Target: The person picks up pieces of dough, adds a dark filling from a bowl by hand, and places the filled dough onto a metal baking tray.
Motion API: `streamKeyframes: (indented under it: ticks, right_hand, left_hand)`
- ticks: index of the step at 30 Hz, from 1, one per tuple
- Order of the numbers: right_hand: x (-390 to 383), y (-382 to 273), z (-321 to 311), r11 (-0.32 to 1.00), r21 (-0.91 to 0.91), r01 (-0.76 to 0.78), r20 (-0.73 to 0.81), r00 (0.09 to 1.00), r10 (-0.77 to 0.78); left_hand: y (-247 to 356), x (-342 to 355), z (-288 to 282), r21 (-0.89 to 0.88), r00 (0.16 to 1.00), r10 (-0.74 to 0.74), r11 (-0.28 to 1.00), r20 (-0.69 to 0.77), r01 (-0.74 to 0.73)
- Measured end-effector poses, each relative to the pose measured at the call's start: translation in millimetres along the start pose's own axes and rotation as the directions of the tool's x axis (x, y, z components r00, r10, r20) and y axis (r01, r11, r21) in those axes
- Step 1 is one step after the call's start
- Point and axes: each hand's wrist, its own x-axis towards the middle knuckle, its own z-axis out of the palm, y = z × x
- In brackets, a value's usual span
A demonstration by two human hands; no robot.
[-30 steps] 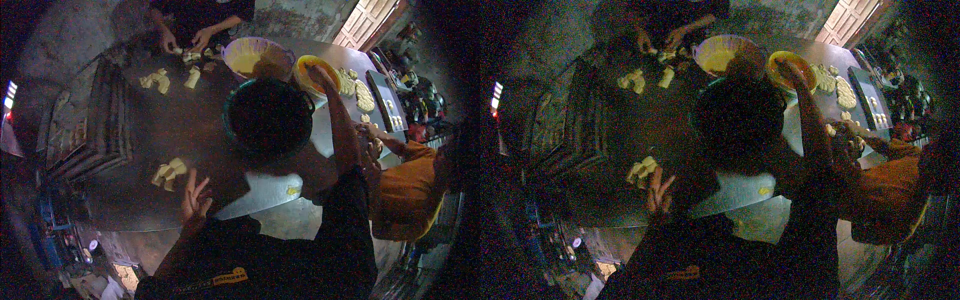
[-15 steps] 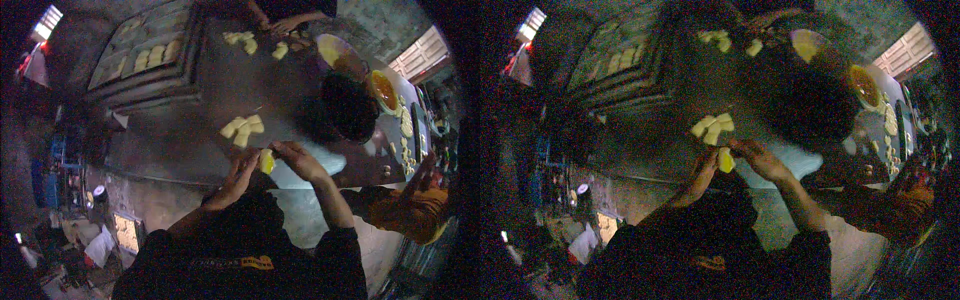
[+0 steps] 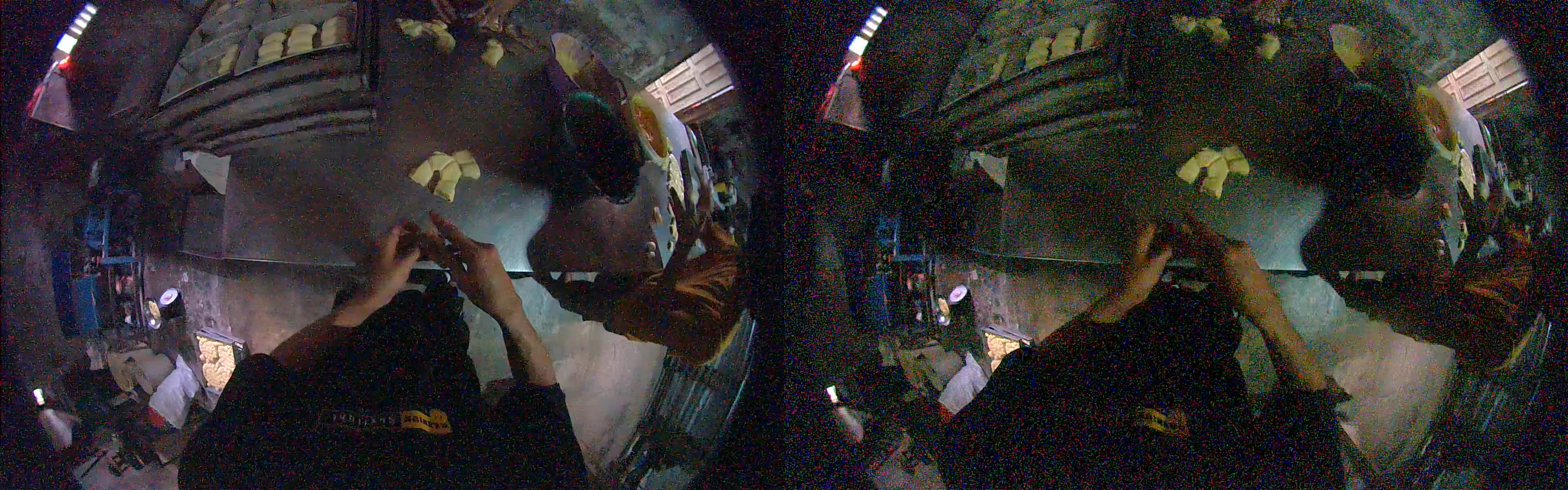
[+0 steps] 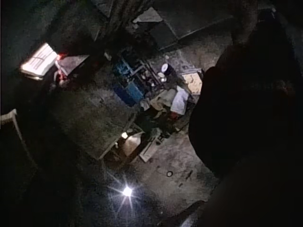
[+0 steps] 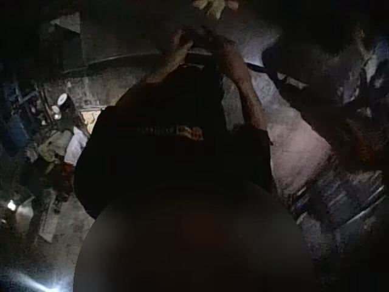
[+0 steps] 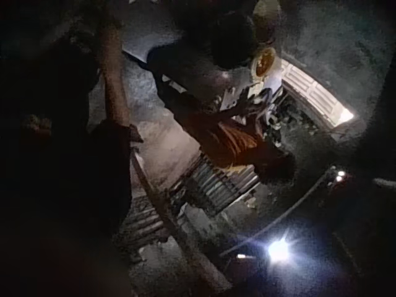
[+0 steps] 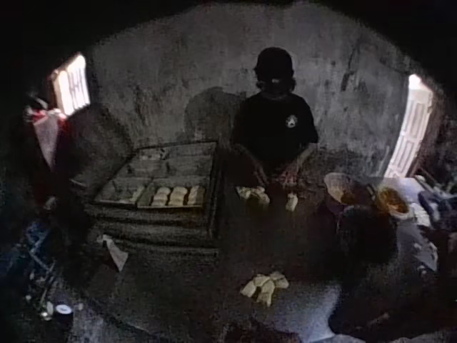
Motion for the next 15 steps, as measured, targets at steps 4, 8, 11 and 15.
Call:
streamKeyframes:
  ticks: [4, 8, 11, 15]
  right_hand:
    - [-13, -34, -9, 0.945, -0.177, 0.276, 0.027, 0.961, -0.276]
    - [-34, -13, -2, 0.989, -0.074, 0.125, -0.082, 0.988, -0.13]
    - [-25, -13, -9, 0.996, 0.039, -0.086, -0.091, 0.992, 0.089]
    - [-13, -6, -18, 0.994, 0.068, -0.083, -0.045, 0.995, 0.086]
  left_hand:
    - [2, 2, -25, -0.391, 0.933, -0.18, 0.87, 0.312, 0.299]
    - [38, -2, -18, -0.208, 0.9, -0.142, 0.947, 0.413, 0.245]
    - [48, -1, -18, -0.023, 0.922, -0.013, 0.999, 0.388, 0.024]
    - [51, 1, -9, 0.256, 0.866, 0.322, 0.864, 0.381, -0.434]
